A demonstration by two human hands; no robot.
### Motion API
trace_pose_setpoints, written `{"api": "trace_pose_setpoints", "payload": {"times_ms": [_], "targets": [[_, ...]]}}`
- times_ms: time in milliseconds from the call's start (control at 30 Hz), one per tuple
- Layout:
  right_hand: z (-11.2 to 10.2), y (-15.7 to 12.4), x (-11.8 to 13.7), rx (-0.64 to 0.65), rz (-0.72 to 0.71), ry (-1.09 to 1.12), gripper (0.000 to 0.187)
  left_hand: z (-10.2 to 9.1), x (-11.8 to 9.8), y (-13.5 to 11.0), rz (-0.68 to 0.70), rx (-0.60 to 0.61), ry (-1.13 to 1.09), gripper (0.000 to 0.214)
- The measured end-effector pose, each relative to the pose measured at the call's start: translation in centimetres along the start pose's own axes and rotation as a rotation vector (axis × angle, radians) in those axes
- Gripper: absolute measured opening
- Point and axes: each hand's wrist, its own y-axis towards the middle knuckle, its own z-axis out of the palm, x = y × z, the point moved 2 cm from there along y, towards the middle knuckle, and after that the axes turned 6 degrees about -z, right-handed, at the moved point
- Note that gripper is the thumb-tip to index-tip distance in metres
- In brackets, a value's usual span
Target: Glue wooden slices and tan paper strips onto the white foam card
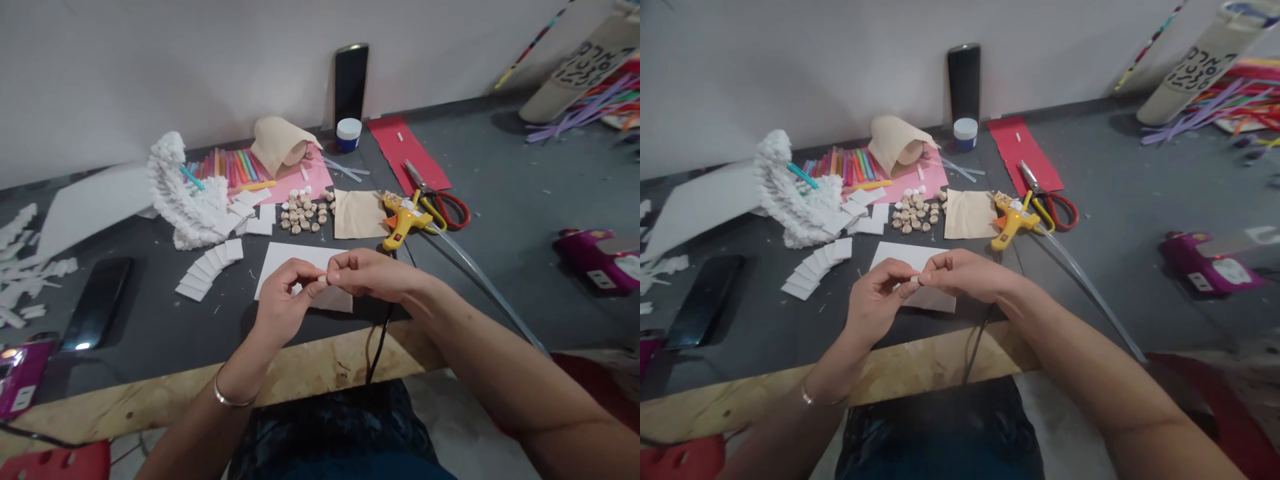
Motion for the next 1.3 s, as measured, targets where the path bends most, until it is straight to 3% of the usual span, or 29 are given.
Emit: {"api": "trace_pose_setpoints", "payload": {"times_ms": [167, 367, 500, 700, 867, 1133, 1300], "targets": [[0.7, 0.2, -0.1, 0.012, 0.015, 0.132, 0.043, 0.4, 1.1, -0.3, -0.104, -0.032, -0.215, 0.011], [0.9, 0.6, -0.7, -0.103, -0.056, 0.192, 0.039, 0.4, 2.1, 0.0, -0.112, -0.117, -0.215, 0.018], [0.5, 0.7, -0.8, -0.200, -0.095, 0.091, 0.035, 0.1, 1.1, 0.2, -0.009, -0.074, 0.021, 0.011], [-0.4, 0.8, -1.1, -0.243, -0.118, -0.268, 0.021, 0.2, -0.4, -0.2, 0.194, -0.024, 0.527, 0.011], [-0.7, 0.8, -1.2, -0.254, -0.114, -0.499, 0.014, 0.4, -0.3, -0.3, 0.268, 0.027, 0.685, 0.014], [0.2, 0.2, -0.3, 0.094, -0.053, 0.088, 0.036, -0.3, -1.0, -0.5, 0.153, -0.139, 0.335, 0.011], [0.9, 0.2, -0.6, 0.167, -0.043, 0.240, 0.039, -0.1, -1.4, -0.9, 0.149, -0.206, 0.195, 0.010]]}}
